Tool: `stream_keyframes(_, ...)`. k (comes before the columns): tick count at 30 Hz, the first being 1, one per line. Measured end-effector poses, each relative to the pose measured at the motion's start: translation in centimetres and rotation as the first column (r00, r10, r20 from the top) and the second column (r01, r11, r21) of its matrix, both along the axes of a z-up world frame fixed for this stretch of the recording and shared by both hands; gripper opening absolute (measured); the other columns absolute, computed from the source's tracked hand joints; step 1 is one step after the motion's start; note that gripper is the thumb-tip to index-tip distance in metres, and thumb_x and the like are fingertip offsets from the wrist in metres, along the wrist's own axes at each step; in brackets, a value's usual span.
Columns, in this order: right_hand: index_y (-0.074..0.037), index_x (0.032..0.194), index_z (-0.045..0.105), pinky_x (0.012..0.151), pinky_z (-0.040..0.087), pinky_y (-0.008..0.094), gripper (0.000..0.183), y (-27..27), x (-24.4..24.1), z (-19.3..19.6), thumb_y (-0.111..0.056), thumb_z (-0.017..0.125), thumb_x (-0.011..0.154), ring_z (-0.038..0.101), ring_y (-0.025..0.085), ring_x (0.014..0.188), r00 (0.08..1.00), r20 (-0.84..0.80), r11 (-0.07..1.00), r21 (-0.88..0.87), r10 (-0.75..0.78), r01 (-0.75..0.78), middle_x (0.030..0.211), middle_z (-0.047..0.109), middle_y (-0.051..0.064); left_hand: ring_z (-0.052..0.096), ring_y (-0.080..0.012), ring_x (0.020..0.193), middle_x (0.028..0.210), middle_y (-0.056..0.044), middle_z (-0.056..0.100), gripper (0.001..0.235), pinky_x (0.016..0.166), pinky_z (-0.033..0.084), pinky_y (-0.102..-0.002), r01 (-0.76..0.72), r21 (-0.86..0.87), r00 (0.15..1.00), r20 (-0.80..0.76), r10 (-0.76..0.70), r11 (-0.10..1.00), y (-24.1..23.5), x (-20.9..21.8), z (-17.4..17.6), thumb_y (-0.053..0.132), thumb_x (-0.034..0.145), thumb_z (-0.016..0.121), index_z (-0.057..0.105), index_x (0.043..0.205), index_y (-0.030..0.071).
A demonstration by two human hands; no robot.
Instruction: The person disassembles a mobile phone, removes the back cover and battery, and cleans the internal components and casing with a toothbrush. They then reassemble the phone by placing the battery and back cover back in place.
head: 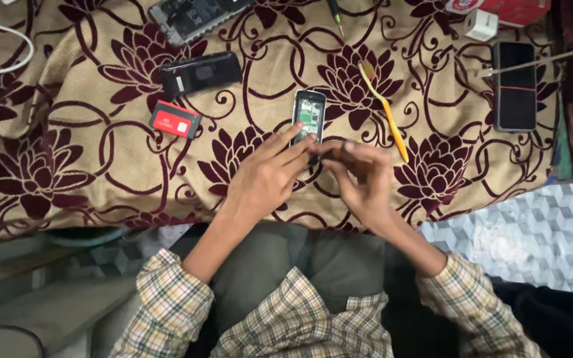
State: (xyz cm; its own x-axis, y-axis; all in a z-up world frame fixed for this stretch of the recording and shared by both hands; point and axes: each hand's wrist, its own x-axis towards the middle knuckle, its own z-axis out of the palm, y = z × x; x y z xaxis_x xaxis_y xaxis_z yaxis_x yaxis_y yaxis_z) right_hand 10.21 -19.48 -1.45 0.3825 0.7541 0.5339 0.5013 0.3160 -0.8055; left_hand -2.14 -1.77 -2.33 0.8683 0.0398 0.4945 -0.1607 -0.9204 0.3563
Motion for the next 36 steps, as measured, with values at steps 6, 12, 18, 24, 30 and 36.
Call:
stream_keyframes(6, -0.013, 0.138, 0.035, 0.091, 0.062, 0.031, 0.064, -0.7, 0.1, -1.8, 0.015, 0.074, 0.095, 0.069, 0.027, 0.115, 0.957, 0.193, 0.972, 0.136, -0.214, 0.190, 0.128, 0.058, 0.021, 0.046, -0.0316, 0.143, 0.145, -0.011, 0.060, 0.061, 0.115, 0.044, -0.047, 0.057, 0.012, 0.998, 0.004, -0.057, 0.998, 0.0, 0.2, 0.4, 0.003, 0.071, 0.069, 0.067, 0.131, 0.000)
stream_keyframes(12, -0.009, 0.142, 0.038, 0.100, 0.066, 0.041, 0.056, -0.5, 1.0, -0.5, 0.019, 0.063, 0.100, 0.070, 0.032, 0.122, 0.979, -0.034, 0.979, 0.027, -0.202, 0.203, 0.127, 0.056, 0.022, 0.049, -0.0305, 0.143, 0.143, -0.009, 0.061, 0.051, 0.116, 0.045, -0.046, 0.035, 0.010, 0.999, 0.010, -0.035, 0.999, 0.0, 0.5, 1.0, 0.000, 0.082, 0.068, 0.067, 0.132, 0.001)
stream_keyframes(18, -0.009, 0.135, 0.039, 0.082, 0.063, 0.034, 0.066, 0.3, 1.0, 0.8, 0.005, 0.082, 0.087, 0.073, 0.027, 0.104, 0.886, 0.404, 0.971, 0.032, -0.229, 0.236, 0.111, 0.067, 0.021, 0.049, -0.0297, 0.144, 0.144, -0.008, 0.061, 0.044, 0.115, 0.045, -0.046, 0.022, -0.039, 1.000, 0.018, -0.021, 0.999, 0.0, 0.7, 1.0, 0.002, 0.087, 0.069, 0.067, 0.130, 0.002)
stream_keyframes(24, -0.009, 0.141, 0.038, 0.094, 0.069, 0.041, 0.059, 0.3, 1.1, -0.1, 0.018, 0.067, 0.097, 0.072, 0.033, 0.116, 0.987, -0.015, 0.987, 0.030, -0.157, 0.158, 0.119, 0.061, 0.022, 0.048, -0.0308, 0.144, 0.144, -0.010, 0.061, 0.051, 0.116, 0.045, -0.047, 0.037, -0.019, 0.999, -0.025, -0.038, 0.999, 0.3, 0.5, 0.9, -0.001, 0.078, 0.069, 0.067, 0.129, 0.001)
stream_keyframes(30, -0.006, 0.134, 0.037, 0.087, 0.065, 0.034, 0.063, 0.2, 2.6, -0.3, 0.007, 0.079, 0.088, 0.072, 0.030, 0.113, 0.949, 0.302, 0.993, 0.094, -0.092, 0.067, 0.118, 0.067, 0.026, 0.048, -0.0294, 0.143, 0.144, -0.010, 0.061, 0.056, 0.116, 0.045, -0.045, 0.016, -0.016, 1.000, 0.020, -0.016, 1.000, 0.0, 0.5, 1.2, -0.003, 0.081, 0.068, 0.066, 0.137, 0.002)
stream_keyframes(36, -0.005, 0.132, 0.041, 0.088, 0.064, 0.035, 0.057, -0.4, 2.5, -0.4, 0.008, 0.080, 0.092, 0.076, 0.028, 0.110, 0.941, 0.249, 0.973, 0.041, -0.232, 0.229, 0.111, 0.068, 0.021, 0.049, -0.0298, 0.143, 0.143, -0.009, 0.061, 0.052, 0.117, 0.045, -0.047, 0.045, -0.038, 0.999, -0.006, -0.045, 0.998, 0.1, 0.4, 1.1, -0.002, 0.081, 0.067, 0.066, 0.133, 0.001)
